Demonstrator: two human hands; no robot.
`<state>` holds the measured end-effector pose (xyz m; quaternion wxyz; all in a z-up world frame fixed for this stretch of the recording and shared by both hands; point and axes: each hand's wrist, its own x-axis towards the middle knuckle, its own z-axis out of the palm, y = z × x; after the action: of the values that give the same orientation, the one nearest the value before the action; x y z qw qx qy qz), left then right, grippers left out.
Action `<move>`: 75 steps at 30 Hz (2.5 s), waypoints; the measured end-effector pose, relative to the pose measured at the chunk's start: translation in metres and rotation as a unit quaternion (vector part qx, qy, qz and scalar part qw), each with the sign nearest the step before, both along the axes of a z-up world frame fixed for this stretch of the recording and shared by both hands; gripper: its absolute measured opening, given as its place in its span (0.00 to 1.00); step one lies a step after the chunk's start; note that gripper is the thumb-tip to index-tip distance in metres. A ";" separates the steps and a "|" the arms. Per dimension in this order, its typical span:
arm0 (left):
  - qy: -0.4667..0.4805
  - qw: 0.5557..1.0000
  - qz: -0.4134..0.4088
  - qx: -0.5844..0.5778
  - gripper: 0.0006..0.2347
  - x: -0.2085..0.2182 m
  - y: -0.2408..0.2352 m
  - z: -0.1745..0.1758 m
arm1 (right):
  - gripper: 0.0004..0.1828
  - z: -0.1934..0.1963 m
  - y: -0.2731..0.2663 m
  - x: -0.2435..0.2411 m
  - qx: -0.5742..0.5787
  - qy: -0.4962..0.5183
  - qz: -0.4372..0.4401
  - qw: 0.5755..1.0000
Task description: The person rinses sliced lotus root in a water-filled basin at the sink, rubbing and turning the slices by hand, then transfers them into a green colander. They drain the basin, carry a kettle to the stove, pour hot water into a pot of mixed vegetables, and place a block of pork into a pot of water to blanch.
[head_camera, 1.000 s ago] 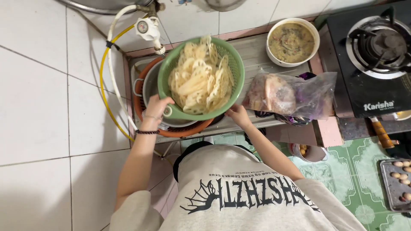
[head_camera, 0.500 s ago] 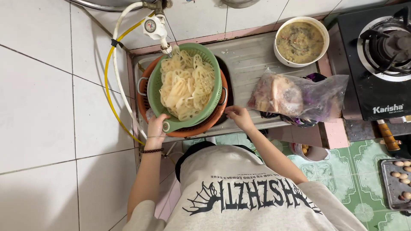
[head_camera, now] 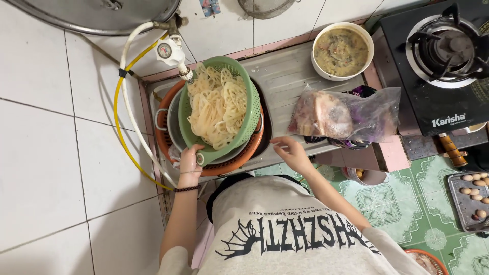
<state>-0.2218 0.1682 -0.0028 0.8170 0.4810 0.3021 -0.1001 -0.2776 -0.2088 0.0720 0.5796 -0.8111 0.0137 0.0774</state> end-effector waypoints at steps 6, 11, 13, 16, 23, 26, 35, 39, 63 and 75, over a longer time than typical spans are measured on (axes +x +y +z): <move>0.003 1.000 0.000 0.002 0.08 0.010 -0.001 0.025 | 0.17 -0.044 -0.043 -0.023 0.007 0.133 -0.072 0.988; 0.004 1.000 0.002 -0.011 0.07 0.012 -0.003 0.028 | 0.15 -0.077 -0.079 -0.046 -0.019 0.110 -0.122 0.986; 0.008 0.999 0.012 -0.029 0.06 0.013 -0.004 0.032 | 0.15 -0.088 -0.091 -0.054 -0.017 0.124 -0.142 0.982; -0.015 0.998 0.001 0.059 0.07 0.012 -0.003 0.028 | 0.16 -0.103 -0.110 -0.066 -0.005 0.114 -0.164 0.980; -0.007 0.999 -0.004 0.036 0.07 0.017 -0.005 0.038 | 0.63 -0.124 -0.175 -0.062 -0.408 -0.035 -0.337 0.848; -0.025 0.998 -0.024 0.044 0.07 0.017 -0.004 0.037 | 0.76 -0.104 -0.172 -0.026 -0.440 -0.010 -0.301 0.846; -0.023 0.998 -0.043 0.048 0.09 0.027 -0.004 0.037 | 0.45 -0.184 -0.245 -0.003 -0.490 -0.089 -0.376 0.782; -0.025 0.997 -0.049 0.046 0.10 0.028 -0.003 0.045 | 0.25 -0.118 -0.240 -0.013 -0.353 -0.140 -0.483 0.789; -0.028 0.999 0.004 -0.018 0.16 0.033 0.012 0.050 | 0.29 0.144 -0.089 0.099 -0.195 -0.388 -0.289 0.853; 0.013 1.000 -0.001 0.009 0.14 0.048 0.013 0.046 | 0.34 -0.015 -0.023 0.212 -0.265 -0.402 -0.252 0.840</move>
<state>-0.1740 0.1811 0.0430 0.8085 0.4874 0.3127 -0.1047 -0.0658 -0.2322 0.0573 0.2966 -0.8623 0.0035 -0.4104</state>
